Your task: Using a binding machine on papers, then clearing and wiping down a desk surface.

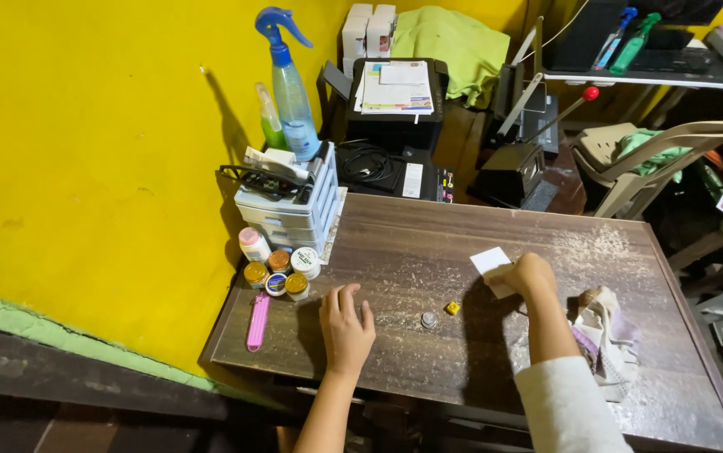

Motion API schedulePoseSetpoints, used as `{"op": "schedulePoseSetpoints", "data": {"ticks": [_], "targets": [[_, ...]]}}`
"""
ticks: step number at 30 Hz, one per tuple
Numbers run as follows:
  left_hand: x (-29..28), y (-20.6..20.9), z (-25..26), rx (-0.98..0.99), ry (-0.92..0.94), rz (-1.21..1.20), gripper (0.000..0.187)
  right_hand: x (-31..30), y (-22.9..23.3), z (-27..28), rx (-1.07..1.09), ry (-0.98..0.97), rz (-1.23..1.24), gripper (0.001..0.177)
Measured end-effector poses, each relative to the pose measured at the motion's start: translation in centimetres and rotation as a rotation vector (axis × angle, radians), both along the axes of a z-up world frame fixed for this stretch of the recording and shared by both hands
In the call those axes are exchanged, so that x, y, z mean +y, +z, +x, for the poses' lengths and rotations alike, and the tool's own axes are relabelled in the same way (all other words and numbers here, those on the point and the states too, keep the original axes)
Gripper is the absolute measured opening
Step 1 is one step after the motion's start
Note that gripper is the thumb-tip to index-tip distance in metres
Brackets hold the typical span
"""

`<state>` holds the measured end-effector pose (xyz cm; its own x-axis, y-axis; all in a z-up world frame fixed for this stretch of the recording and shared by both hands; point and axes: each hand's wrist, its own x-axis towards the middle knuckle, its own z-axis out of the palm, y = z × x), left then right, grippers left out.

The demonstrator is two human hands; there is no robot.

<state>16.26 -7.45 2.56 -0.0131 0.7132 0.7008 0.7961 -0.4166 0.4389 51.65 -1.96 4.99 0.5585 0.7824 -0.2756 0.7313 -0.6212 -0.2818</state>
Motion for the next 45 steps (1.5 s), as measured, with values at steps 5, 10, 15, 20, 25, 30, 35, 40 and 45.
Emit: {"op": "schedulePoseSetpoints", "data": {"ticks": [5, 10, 15, 20, 25, 30, 35, 40, 45], "targets": [[0.0, -0.2, 0.0, 0.004, 0.002, -0.040, 0.031, 2.3, -2.4, 2.5, 0.060, 0.061, -0.035, 0.091], [0.2, -0.7, 0.1, 0.000, -0.031, -0.048, 0.028, 2.8, -4.6, 1.5, 0.025, 0.209, 0.053, 0.074], [0.3, -1.5, 3.2, -0.094, -0.304, -0.199, 0.023, -3.4, 1.3, -5.6, 0.124, 0.393, 0.072, 0.062], [0.5, -2.5, 8.4, 0.180, -0.597, -0.357, 0.033, -4.5, -5.1, -6.2, 0.118, 0.498, 0.152, 0.046], [0.5, -2.8, 9.4, 0.394, -0.559, -0.439, 0.018, -4.8, -3.2, -2.8, 0.167, 0.251, 0.245, 0.047], [0.4, -3.8, 10.8, 0.565, -0.513, -0.326, 0.004, -2.5, -4.2, 3.3, 0.138, 0.048, 0.347, 0.050], [2.7, -8.1, 9.6, 0.413, -0.528, -0.351, 0.013, -5.3, -1.6, -1.1, -0.146, 0.356, 0.312, 0.044], [-1.2, -0.2, 3.7, -0.592, -0.362, -0.902, 0.018, -6.8, -4.6, -7.0, -0.032, 0.489, 0.249, 0.044], [-1.9, -1.7, -2.2, -0.297, -0.083, -0.692, 0.021, -9.5, -3.3, -17.1, 0.006, 0.747, 0.249, 0.067]]}}
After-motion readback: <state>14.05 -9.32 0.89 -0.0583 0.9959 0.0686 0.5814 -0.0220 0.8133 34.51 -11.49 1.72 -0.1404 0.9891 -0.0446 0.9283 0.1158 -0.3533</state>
